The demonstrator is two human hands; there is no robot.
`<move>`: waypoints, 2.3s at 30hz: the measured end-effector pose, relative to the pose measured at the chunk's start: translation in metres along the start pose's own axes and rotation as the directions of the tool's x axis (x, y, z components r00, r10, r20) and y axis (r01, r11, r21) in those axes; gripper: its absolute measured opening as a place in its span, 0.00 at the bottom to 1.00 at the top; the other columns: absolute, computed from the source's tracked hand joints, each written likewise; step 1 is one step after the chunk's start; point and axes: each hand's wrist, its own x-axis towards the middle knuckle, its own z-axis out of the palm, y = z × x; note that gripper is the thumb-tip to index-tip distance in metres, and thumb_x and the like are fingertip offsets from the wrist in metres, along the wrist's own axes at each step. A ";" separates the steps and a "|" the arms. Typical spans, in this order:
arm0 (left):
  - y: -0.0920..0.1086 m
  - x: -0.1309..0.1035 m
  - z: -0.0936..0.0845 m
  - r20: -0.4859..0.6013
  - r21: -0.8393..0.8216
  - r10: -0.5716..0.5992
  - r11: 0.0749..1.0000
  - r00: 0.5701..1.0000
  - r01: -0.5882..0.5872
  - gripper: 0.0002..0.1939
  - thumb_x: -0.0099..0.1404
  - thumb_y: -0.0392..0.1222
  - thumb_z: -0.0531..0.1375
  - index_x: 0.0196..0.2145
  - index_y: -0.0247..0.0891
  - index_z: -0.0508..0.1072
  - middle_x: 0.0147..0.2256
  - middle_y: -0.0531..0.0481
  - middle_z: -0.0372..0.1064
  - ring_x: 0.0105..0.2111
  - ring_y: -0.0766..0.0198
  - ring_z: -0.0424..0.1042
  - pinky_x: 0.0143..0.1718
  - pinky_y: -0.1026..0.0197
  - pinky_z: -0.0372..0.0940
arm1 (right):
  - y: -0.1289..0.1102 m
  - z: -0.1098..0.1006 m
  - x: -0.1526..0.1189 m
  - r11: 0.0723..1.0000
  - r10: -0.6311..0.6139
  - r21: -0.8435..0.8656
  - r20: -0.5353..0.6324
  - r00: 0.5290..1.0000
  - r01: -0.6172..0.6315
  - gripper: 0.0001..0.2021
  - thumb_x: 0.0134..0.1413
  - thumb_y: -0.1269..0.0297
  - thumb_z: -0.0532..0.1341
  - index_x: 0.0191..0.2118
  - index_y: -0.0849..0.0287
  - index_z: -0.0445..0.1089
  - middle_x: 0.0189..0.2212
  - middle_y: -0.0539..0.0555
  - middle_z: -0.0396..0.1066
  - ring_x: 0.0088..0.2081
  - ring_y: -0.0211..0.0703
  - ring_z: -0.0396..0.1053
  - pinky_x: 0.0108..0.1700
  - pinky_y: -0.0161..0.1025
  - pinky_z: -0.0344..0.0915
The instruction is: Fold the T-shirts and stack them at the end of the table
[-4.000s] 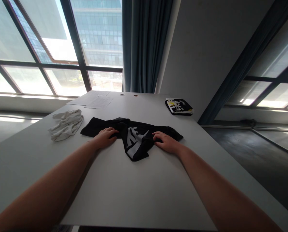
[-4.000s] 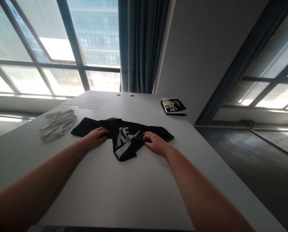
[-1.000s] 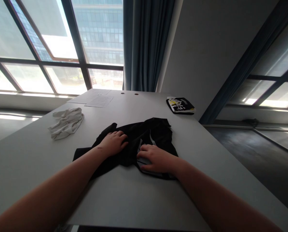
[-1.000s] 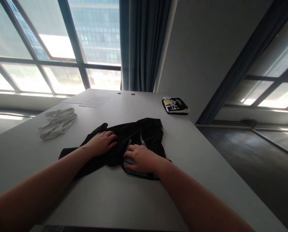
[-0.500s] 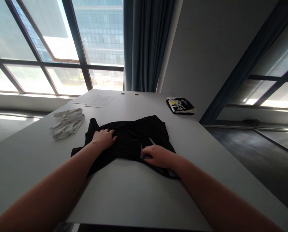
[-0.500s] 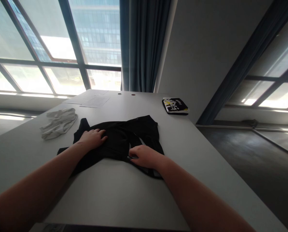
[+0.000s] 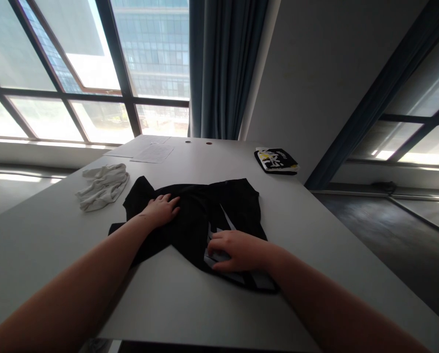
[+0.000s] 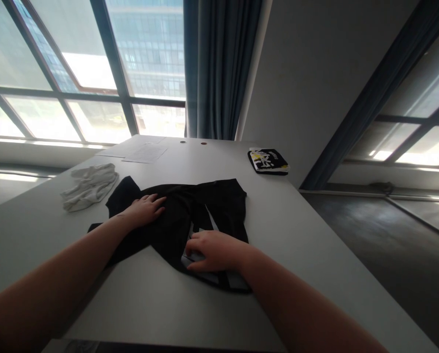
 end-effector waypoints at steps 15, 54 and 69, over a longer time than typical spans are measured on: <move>0.010 -0.011 -0.009 -0.008 -0.134 0.300 0.945 0.954 -0.298 0.38 0.70 0.62 0.56 0.71 0.43 0.59 0.72 0.38 0.50 0.71 0.42 0.51 0.68 0.38 0.51 | 0.006 0.011 0.001 0.956 -0.081 0.236 -0.356 0.931 0.174 0.09 0.63 0.67 0.63 0.47 0.57 0.78 0.50 0.58 0.78 0.54 0.48 0.75 0.60 0.45 0.68; 0.058 -0.051 -0.015 -0.057 -0.157 0.644 0.749 0.763 -0.644 0.31 0.71 0.58 0.60 0.69 0.56 0.63 0.73 0.44 0.49 0.69 0.42 0.57 0.66 0.40 0.54 | 0.176 -0.024 -0.050 0.494 0.849 -0.065 -0.177 0.498 -0.867 0.41 0.66 0.38 0.52 0.76 0.54 0.47 0.76 0.62 0.43 0.75 0.66 0.41 0.72 0.59 0.45; 0.068 -0.060 -0.040 -0.179 -0.115 0.728 0.652 0.661 -0.749 0.11 0.69 0.50 0.62 0.43 0.41 0.78 0.54 0.47 0.74 0.49 0.52 0.75 0.56 0.52 0.65 | 0.233 -0.022 -0.075 0.341 0.858 0.016 -0.414 0.304 -0.940 0.35 0.70 0.43 0.44 0.74 0.55 0.53 0.75 0.61 0.44 0.73 0.63 0.46 0.70 0.65 0.48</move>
